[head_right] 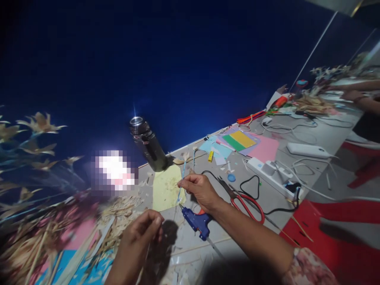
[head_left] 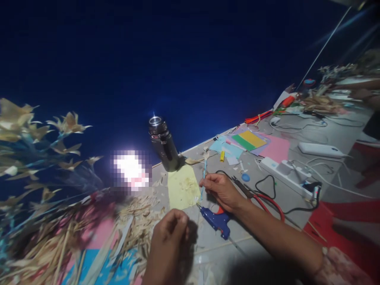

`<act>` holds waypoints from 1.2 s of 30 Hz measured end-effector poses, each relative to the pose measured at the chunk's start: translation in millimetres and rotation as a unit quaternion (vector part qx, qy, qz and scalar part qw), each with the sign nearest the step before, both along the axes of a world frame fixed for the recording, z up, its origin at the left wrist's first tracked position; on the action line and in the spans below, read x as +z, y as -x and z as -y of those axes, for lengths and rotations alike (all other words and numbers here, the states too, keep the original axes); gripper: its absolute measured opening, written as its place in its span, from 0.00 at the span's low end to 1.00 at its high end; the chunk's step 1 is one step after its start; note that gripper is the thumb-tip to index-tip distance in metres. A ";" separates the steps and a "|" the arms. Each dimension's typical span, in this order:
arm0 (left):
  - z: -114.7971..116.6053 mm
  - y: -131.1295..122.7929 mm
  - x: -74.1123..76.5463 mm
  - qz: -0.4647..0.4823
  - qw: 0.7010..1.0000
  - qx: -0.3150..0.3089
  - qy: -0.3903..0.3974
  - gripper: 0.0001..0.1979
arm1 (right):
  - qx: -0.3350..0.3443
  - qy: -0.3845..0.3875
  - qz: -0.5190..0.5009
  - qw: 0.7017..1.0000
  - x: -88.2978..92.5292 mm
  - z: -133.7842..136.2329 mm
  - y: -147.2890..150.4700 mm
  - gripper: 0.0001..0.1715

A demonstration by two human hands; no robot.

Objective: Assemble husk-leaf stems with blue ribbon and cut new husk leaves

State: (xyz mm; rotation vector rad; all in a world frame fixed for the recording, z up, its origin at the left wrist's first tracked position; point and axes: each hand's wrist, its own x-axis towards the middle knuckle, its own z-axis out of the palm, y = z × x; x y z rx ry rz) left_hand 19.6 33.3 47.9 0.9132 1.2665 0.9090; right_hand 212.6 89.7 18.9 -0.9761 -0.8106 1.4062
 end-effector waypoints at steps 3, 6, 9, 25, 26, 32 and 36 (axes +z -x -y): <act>-14.6 -13.2 -3.1 0.060 0.998 -0.015 0.034 0.22 | -0.016 -0.002 0.006 1.000 -3.4 -2.6 -1.3 0.20; -20.8 -20.9 -11.8 0.073 0.996 -0.017 0.052 0.24 | -0.021 0.006 0.000 1.000 -6.8 -4.3 -2.7 0.21; -23.6 -21.3 -25.5 0.026 0.999 -0.022 0.008 0.17 | -0.025 0.015 -0.005 1.000 -9.0 -4.6 -3.9 0.21; -25.1 -22.0 -39.1 0.059 0.997 -0.040 0.005 0.20 | -0.041 -0.049 0.110 0.992 -21.5 -1.7 0.7 0.25; -25.7 -20.8 -38.9 0.055 0.998 -0.027 -0.003 0.20 | -0.039 -0.047 0.103 0.993 -23.4 -2.5 1.1 0.26; -24.3 -19.9 -27.7 0.083 0.996 0.039 -0.015 0.17 | -0.020 -0.019 0.144 0.989 -30.5 -5.6 3.9 0.20; -12.6 -8.5 -16.3 0.161 0.984 0.075 -0.015 0.17 | -0.021 -0.042 0.172 0.984 -27.4 -2.0 4.5 0.20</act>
